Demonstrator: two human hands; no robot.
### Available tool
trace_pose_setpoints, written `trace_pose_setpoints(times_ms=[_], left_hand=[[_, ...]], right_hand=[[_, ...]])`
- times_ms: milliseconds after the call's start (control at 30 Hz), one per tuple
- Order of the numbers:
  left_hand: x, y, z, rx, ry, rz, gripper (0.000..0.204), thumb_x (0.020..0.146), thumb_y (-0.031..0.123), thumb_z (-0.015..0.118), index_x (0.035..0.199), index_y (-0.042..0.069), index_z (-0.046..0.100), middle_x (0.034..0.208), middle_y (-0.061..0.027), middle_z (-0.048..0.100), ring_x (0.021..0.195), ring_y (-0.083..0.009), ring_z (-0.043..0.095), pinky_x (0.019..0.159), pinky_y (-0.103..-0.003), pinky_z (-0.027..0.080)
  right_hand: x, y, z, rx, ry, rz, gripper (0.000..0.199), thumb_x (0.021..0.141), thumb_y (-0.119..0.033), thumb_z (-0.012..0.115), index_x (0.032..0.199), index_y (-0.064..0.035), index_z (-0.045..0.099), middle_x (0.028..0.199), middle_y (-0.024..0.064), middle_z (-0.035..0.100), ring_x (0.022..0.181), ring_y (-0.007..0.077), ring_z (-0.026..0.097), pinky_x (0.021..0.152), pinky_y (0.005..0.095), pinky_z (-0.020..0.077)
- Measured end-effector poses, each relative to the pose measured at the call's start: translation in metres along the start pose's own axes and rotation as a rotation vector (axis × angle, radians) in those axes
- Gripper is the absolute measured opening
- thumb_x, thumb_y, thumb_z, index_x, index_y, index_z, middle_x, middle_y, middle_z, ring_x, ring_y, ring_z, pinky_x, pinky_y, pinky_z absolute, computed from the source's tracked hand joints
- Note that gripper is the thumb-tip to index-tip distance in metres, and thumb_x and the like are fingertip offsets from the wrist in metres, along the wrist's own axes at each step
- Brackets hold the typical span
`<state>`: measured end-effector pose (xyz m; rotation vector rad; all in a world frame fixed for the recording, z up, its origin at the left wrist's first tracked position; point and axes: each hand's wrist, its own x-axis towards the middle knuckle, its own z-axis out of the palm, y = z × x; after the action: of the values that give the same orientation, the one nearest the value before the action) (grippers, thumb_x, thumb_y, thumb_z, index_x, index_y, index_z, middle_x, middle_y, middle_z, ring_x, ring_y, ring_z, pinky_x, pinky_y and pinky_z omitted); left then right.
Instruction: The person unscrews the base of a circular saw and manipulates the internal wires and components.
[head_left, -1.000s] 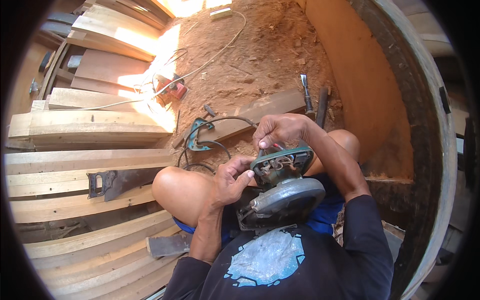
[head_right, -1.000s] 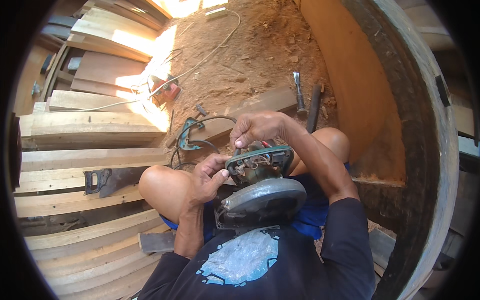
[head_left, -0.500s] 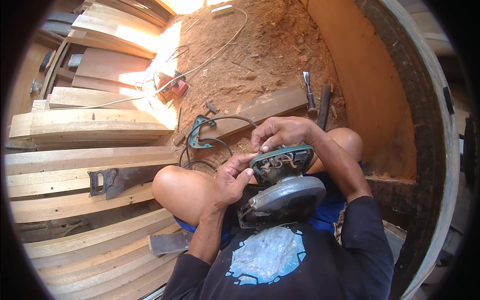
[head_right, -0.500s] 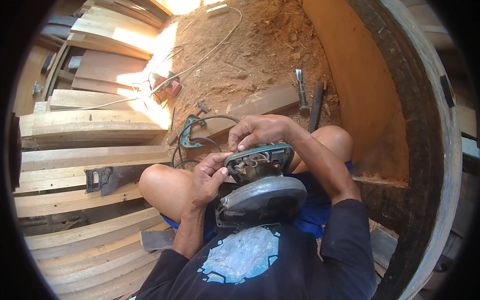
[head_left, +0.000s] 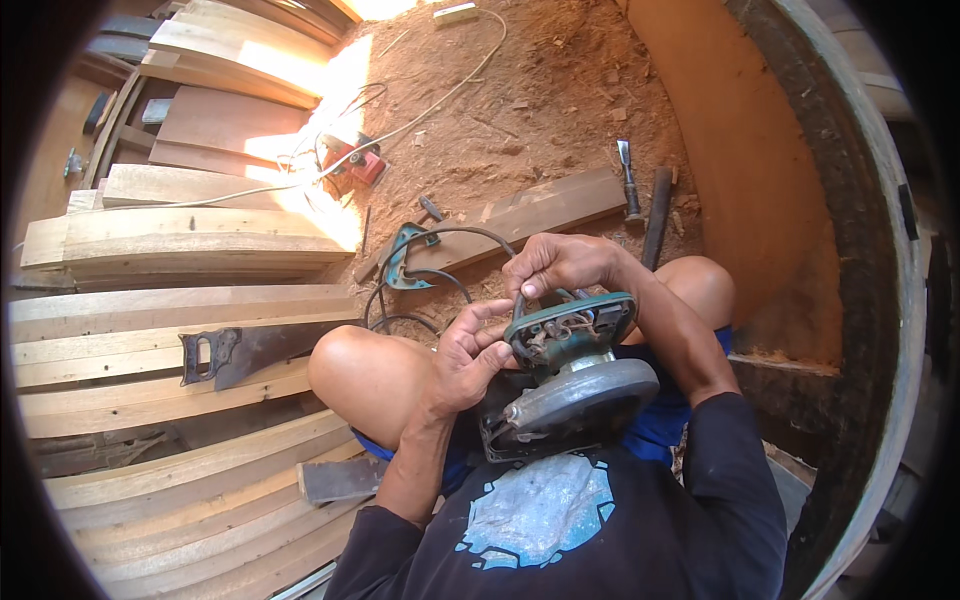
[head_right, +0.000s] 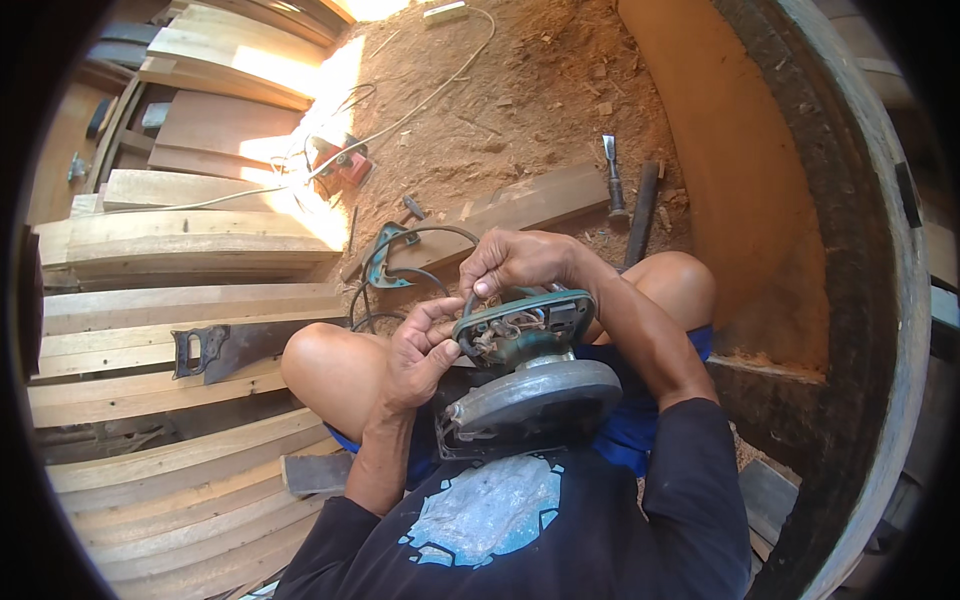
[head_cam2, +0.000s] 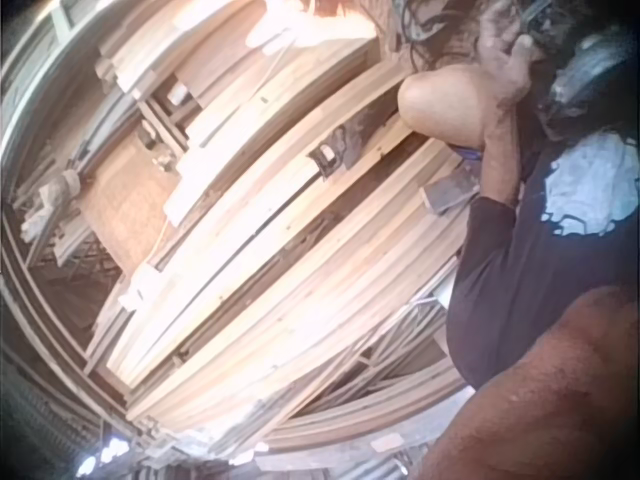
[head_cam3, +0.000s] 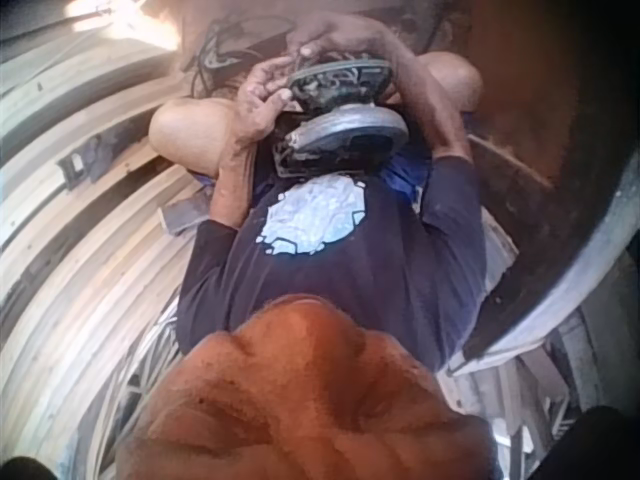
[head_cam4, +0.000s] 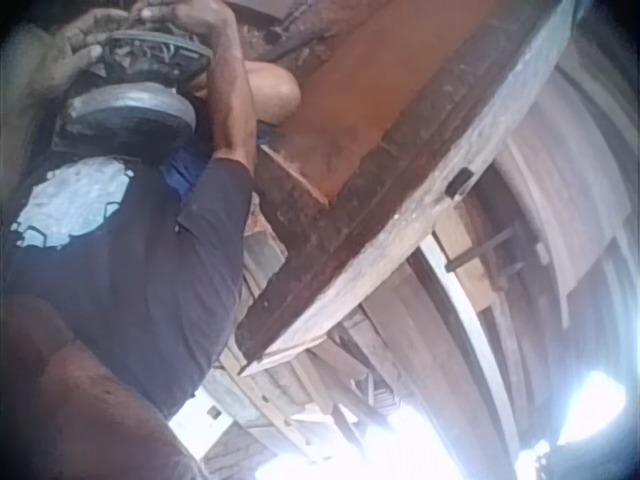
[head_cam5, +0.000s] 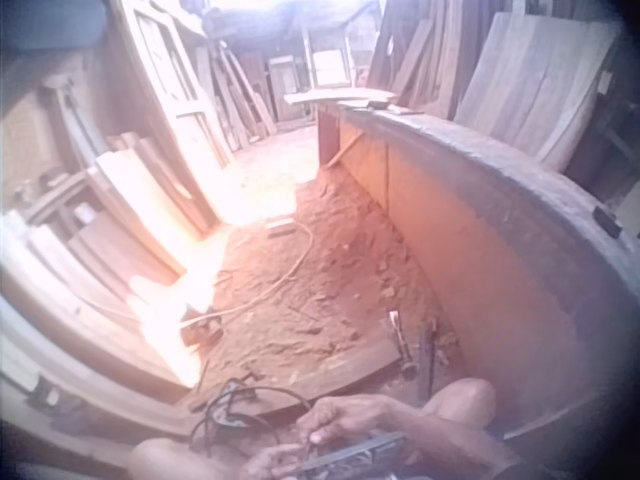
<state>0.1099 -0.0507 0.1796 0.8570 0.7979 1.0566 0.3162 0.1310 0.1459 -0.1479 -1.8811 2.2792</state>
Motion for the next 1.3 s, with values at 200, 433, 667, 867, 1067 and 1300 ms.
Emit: trace_pose_setpoints(times_ms=[200,433,667,867,1067,1300], left_hand=[[-0.003,-0.010,-0.005,0.118,0.057,0.005,0.046,0.108,0.012,0.062,0.149,-0.007,0.050,0.134,-0.0171,0.069,0.122,-0.0218,0.068,0.107,-0.036,0.054],[-0.002,-0.012,-0.009,0.061,0.063,-0.033,0.045,0.110,0.017,0.062,0.147,-0.005,0.052,0.131,-0.0141,0.070,0.118,-0.0233,0.070,0.105,-0.038,0.056],[-0.004,-0.016,-0.013,0.005,0.048,-0.040,0.047,0.109,0.019,0.064,0.146,-0.005,0.050,0.130,-0.0157,0.070,0.116,-0.0227,0.071,0.103,-0.037,0.056],[-0.004,-0.015,-0.011,-0.017,0.062,-0.054,0.047,0.108,0.019,0.065,0.145,-0.005,0.048,0.127,-0.0161,0.071,0.114,-0.0221,0.072,0.101,-0.036,0.057],[-0.004,-0.020,-0.021,0.006,0.028,-0.017,0.045,0.106,0.018,0.068,0.143,-0.002,0.053,0.125,-0.0151,0.073,0.114,-0.0212,0.072,0.101,-0.037,0.058],[-0.002,-0.014,-0.010,0.016,0.032,0.010,0.047,0.105,0.021,0.070,0.144,-0.002,0.056,0.127,-0.0146,0.073,0.114,-0.0220,0.072,0.102,-0.038,0.058]], right_hand=[[-0.003,-0.002,0.001,-0.122,-0.043,0.106,0.020,0.097,-0.016,0.074,0.100,0.0039,0.075,0.087,0.0080,0.070,0.084,0.0160,0.064,0.078,0.0341,0.0509],[-0.006,-0.005,0.001,-0.081,-0.024,0.023,0.022,0.096,-0.017,0.075,0.099,0.0048,0.076,0.087,0.0088,0.072,0.084,0.0159,0.066,0.077,0.0335,0.0517],[-0.003,0.003,0.003,-0.025,-0.037,0.038,0.029,0.097,-0.024,0.075,0.099,0.0050,0.076,0.087,0.0084,0.073,0.084,0.0159,0.066,0.076,0.0341,0.0517],[0.003,0.005,0.000,-0.084,-0.097,-0.008,0.029,0.100,-0.023,0.073,0.101,0.0053,0.075,0.086,0.0079,0.073,0.082,0.0142,0.066,0.074,0.0330,0.0523],[0.008,-0.001,0.004,0.006,-0.132,0.092,0.023,0.098,-0.016,0.075,0.103,0.0062,0.076,0.086,0.0056,0.075,0.078,0.0100,0.066,0.068,0.0300,0.0526],[-0.001,-0.007,0.010,0.059,-0.080,0.122,0.020,0.098,-0.012,0.075,0.108,0.0047,0.077,0.089,0.0049,0.076,0.080,0.0096,0.066,0.071,0.0291,0.0540]])
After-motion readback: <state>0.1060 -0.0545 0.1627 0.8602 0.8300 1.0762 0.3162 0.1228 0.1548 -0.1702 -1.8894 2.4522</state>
